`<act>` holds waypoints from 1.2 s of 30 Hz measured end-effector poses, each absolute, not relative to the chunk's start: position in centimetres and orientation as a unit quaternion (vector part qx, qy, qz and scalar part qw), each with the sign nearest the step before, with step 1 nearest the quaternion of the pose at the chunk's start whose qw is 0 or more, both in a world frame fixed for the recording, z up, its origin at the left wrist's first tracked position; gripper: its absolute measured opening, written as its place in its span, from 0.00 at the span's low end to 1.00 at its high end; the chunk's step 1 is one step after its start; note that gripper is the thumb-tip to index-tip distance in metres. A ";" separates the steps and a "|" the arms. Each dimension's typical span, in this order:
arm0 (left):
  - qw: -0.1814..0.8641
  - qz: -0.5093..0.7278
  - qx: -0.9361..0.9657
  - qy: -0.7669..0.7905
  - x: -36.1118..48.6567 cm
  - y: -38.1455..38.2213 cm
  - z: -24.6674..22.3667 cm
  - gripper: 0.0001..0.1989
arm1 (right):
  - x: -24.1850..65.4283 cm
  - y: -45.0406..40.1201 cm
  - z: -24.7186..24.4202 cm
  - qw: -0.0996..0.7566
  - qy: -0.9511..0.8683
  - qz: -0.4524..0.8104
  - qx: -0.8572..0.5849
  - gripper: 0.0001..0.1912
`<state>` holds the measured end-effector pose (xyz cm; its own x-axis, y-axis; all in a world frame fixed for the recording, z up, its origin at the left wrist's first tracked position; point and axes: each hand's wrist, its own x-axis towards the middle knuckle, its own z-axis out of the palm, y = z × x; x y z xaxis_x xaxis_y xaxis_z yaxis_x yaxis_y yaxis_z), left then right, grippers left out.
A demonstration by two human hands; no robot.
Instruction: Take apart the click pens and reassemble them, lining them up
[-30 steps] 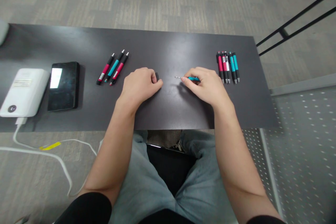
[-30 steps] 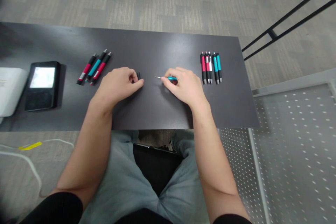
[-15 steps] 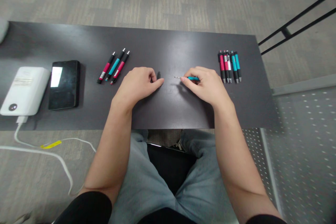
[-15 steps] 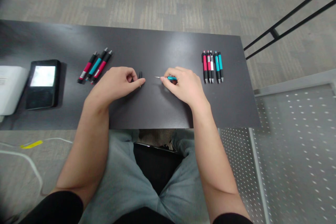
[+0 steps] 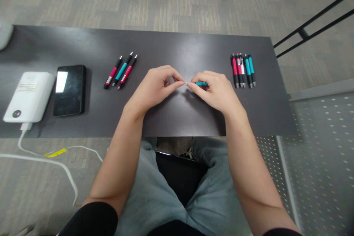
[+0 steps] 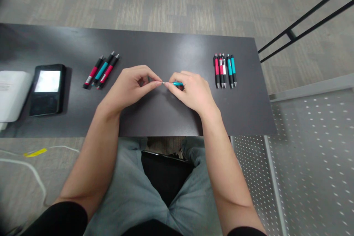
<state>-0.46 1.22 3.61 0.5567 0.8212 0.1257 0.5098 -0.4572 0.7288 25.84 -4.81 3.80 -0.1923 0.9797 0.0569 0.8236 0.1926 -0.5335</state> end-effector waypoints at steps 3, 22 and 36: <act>0.312 0.253 0.809 0.429 -1.3 1.6 3.2 0.08 | 26.4 -4.6 3.6 0.204 -0.746 0.202 -0.600 0.15; 0.296 0.216 0.803 0.470 -2.9 2.5 3.2 0.07 | 27.9 -4.5 3.0 0.227 -0.741 0.187 -0.604 0.16; 0.218 0.158 0.853 0.446 -2.3 2.7 3.0 0.09 | 27.5 -4.6 3.3 0.228 -0.739 0.196 -0.603 0.16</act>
<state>-2.26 2.72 3.04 0.5518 0.8306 0.0753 0.6927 -0.5067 0.5132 27.45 -4.59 3.27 -0.1677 0.9806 0.1012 0.8020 0.1954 -0.5644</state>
